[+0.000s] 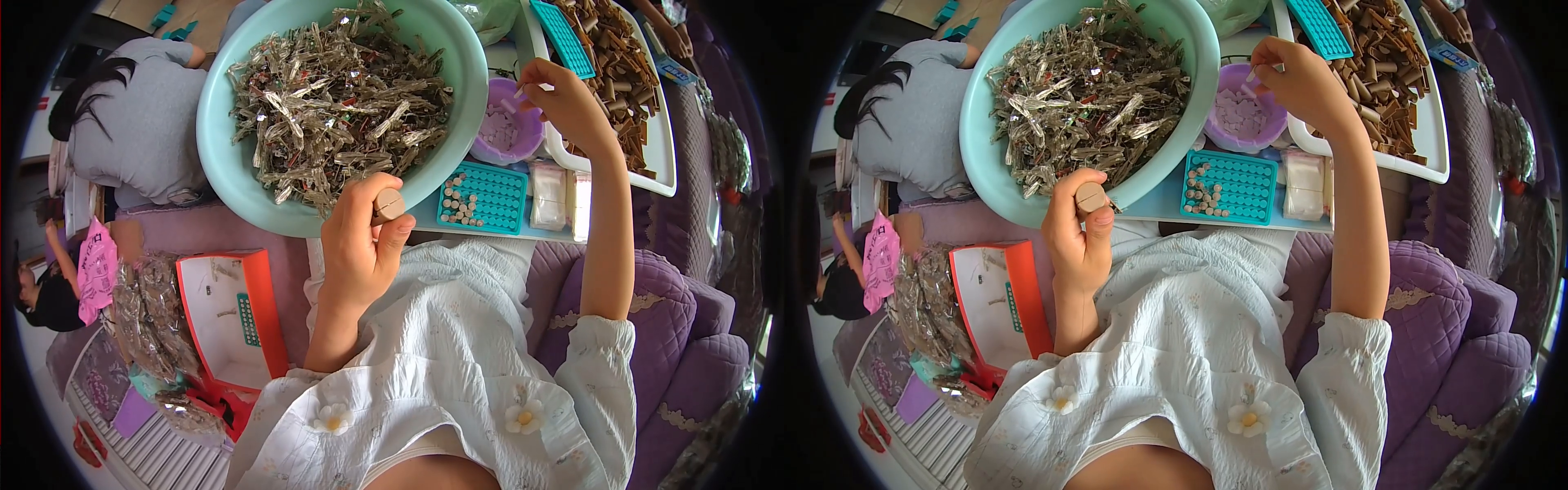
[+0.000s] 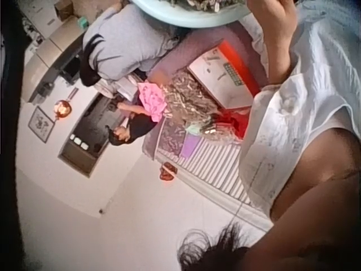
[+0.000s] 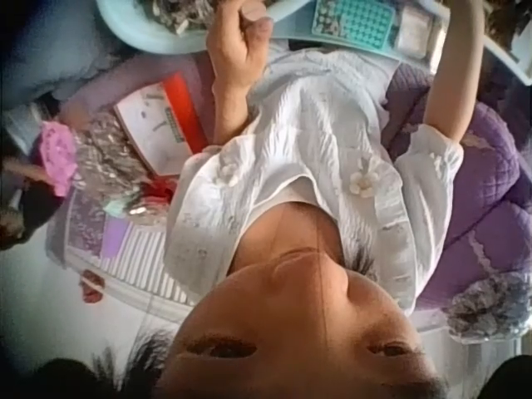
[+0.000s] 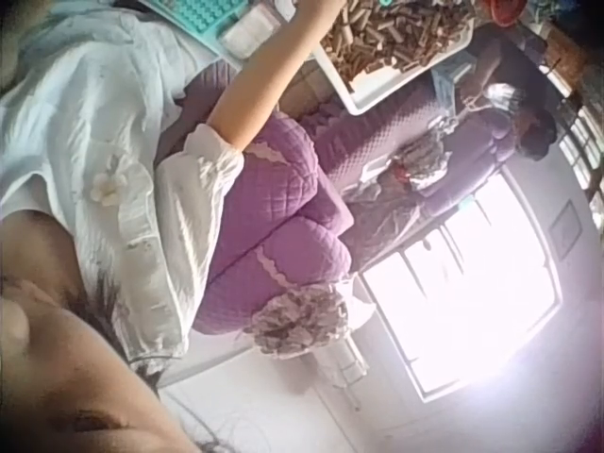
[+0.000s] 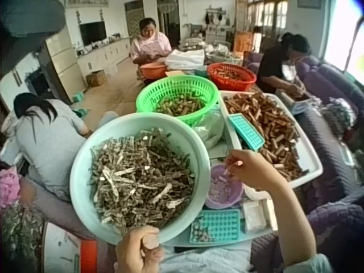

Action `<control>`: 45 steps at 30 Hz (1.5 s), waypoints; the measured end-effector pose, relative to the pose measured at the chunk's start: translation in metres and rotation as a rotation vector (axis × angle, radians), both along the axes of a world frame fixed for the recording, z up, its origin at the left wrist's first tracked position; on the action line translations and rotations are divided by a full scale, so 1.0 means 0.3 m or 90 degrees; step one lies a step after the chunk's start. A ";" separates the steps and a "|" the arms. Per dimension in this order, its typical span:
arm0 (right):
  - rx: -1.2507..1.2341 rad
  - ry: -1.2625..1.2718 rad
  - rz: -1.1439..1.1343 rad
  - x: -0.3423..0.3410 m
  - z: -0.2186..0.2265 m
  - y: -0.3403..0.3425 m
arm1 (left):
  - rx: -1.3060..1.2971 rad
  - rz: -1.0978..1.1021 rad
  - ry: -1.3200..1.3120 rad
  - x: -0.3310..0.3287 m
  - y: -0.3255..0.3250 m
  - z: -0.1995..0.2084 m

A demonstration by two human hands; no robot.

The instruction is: The person assembles cork string lights by taking LED wire lights from a bowl, inserting them into plastic cork casings, placing button batteries into the battery compartments, and closing the casings.

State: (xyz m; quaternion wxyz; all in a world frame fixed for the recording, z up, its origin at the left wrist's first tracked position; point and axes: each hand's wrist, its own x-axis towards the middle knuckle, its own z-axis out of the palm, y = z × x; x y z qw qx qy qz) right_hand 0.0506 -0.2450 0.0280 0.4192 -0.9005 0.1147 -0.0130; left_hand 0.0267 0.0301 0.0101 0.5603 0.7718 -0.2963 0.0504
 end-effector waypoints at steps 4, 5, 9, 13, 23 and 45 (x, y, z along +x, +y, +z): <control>-0.030 -0.010 -0.009 -0.007 0.008 -0.002 | -0.015 0.003 -0.010 0.003 -0.005 -0.007; 0.007 -0.027 -0.017 -0.008 0.007 0.002 | -0.007 0.006 0.007 0.001 -0.004 -0.006; 0.252 -0.139 -0.018 -0.046 0.011 0.080 | -0.020 -0.001 0.061 -0.006 -0.015 0.012; 0.485 -0.195 0.031 -0.152 0.039 0.310 | -0.046 0.009 0.063 -0.003 -0.056 0.026; 0.717 -0.199 -0.016 -0.294 0.038 0.451 | -0.213 -0.106 0.224 -0.005 -0.065 0.051; 0.659 -0.462 0.123 -0.174 0.113 0.351 | -0.780 -0.330 1.108 -0.016 -0.061 0.125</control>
